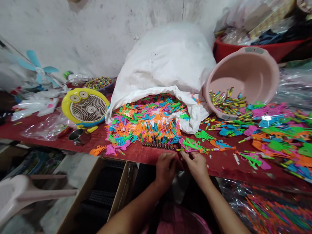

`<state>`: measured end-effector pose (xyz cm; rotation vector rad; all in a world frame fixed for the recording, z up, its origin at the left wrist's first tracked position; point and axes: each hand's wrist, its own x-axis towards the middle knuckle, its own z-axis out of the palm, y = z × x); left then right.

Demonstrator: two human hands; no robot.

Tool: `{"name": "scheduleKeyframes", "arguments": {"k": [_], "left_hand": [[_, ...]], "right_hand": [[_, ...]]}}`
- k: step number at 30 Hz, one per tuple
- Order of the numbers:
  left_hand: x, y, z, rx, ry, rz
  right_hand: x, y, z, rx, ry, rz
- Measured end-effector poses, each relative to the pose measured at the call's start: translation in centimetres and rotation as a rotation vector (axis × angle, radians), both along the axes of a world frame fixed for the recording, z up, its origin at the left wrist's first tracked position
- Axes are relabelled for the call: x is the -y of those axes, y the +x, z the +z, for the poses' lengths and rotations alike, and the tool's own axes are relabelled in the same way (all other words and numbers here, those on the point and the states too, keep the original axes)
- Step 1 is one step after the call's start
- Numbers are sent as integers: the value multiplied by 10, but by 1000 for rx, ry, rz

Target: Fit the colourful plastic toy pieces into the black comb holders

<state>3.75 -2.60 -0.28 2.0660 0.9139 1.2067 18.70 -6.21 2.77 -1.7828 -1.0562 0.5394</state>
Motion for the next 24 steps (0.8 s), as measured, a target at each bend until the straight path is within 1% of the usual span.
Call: {"name": "scheduleKeyframes", "arguments": {"k": [4, 6, 8, 9, 11, 13, 14, 15, 17, 19, 22, 24], "left_hand": [[-3, -12, 2, 25, -7, 54], [-4, -18, 7, 32, -28, 75], [-5, -25, 16, 33, -20, 98], [-6, -29, 23, 26, 5, 123], [-9, -36, 39, 7, 104, 218], [-17, -42, 59, -17, 232, 342], [-22, -43, 70, -29, 289, 383], [-28, -43, 79, -53, 327, 395], [-43, -41, 95, -140, 364, 359], [-57, -37, 104, -236, 360, 270], [-72, -30, 105, -348, 353, 139], [-75, -28, 102, -405, 361, 103]], "right_hand": [[-7, -7, -9, -4, 6, -27], [-6, -9, -14, 35, 15, -42], [-4, -9, -17, 145, 40, -21], [-2, -9, -18, 211, 57, -2], [0, -10, -16, 321, 97, 27], [0, -12, -14, 385, 130, 33], [0, -14, -14, 409, 139, 29], [0, -15, -13, 436, 144, 21], [-2, -18, -14, 503, 150, 11], [-4, -20, -16, 571, 160, -8], [-8, -21, -17, 619, 171, -34], [-11, -22, -15, 618, 161, -40]]}}
